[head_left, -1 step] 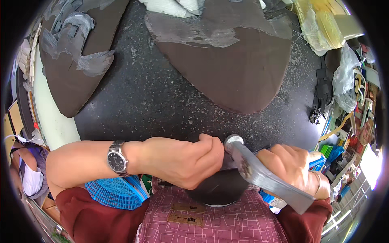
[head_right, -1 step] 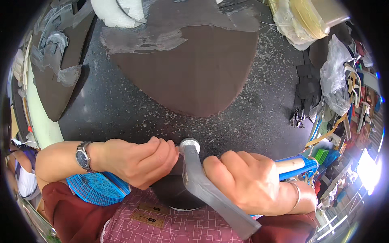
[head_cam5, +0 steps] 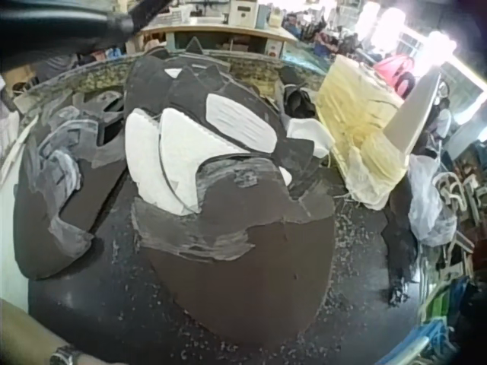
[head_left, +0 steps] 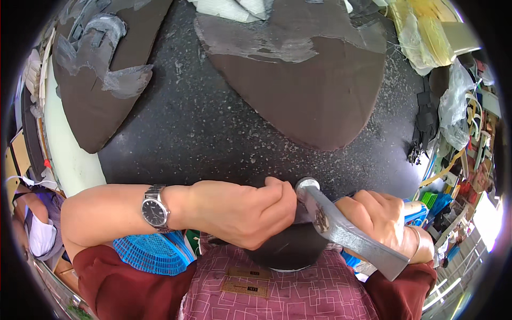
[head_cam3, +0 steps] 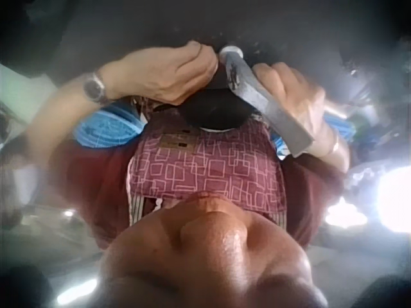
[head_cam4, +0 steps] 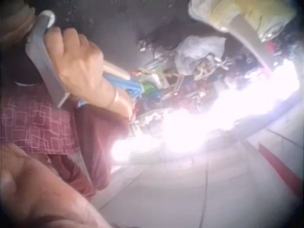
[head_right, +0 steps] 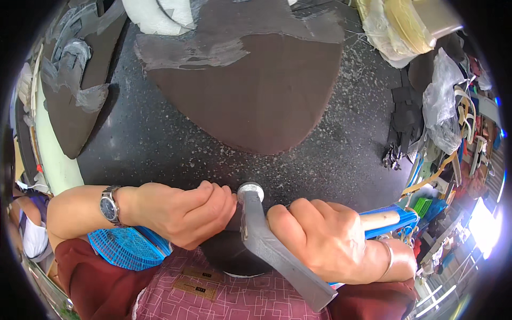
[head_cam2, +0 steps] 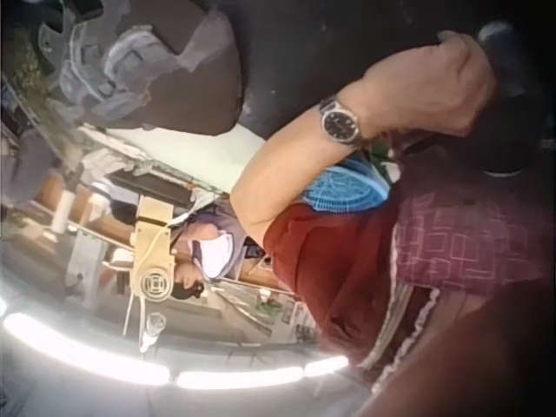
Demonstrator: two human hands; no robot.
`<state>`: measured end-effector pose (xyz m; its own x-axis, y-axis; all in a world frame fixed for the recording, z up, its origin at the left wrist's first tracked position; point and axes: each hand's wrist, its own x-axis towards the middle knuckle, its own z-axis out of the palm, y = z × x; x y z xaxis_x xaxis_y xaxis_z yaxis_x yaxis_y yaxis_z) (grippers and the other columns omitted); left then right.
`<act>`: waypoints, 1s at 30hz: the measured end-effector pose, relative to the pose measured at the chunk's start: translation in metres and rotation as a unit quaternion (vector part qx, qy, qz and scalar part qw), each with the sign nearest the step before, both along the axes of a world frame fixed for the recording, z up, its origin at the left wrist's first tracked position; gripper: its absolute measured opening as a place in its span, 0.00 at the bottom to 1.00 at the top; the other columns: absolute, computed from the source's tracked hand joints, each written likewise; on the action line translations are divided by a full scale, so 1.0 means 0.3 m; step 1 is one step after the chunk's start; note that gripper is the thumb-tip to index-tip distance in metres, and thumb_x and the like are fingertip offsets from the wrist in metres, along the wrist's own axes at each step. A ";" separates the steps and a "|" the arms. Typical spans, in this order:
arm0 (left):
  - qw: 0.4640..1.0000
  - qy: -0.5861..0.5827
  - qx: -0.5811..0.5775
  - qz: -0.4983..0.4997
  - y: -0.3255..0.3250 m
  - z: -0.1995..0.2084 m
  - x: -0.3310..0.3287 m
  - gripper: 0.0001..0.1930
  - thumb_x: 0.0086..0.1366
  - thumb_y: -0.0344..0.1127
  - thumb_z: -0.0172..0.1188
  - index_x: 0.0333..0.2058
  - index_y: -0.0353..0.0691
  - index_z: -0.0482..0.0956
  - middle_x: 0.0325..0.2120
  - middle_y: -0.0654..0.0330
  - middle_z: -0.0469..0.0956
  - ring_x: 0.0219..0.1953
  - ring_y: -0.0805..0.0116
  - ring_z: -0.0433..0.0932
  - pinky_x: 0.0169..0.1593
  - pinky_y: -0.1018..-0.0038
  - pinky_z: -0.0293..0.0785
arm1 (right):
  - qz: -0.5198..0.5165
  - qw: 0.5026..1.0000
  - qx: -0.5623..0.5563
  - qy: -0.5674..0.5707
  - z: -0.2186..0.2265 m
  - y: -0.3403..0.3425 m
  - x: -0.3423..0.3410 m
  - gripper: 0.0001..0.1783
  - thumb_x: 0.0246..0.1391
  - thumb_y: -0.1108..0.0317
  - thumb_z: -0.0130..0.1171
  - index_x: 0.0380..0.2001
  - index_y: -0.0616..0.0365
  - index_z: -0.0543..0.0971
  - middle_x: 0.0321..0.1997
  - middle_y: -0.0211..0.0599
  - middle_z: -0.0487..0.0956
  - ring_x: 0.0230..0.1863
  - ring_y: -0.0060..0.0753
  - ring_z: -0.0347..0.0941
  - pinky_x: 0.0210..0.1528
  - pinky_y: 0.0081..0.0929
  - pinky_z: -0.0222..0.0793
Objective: The person attaches reinforcement strips onto leather pieces by hand, folds over the edges, and flattens them using a hammer.
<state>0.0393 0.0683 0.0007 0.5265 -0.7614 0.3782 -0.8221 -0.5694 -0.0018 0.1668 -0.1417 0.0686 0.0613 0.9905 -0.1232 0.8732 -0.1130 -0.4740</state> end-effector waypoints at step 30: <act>0.934 0.169 -0.185 0.253 -0.093 0.004 -0.050 0.12 0.44 0.32 0.58 0.30 0.35 0.75 0.27 0.60 0.72 0.26 0.69 0.71 0.26 0.77 0.69 | 0.021 1.000 0.003 0.020 -0.017 -0.031 0.006 0.16 0.37 0.69 0.58 0.33 0.61 0.72 0.18 0.30 0.61 0.15 0.28 0.66 0.14 0.26 0.61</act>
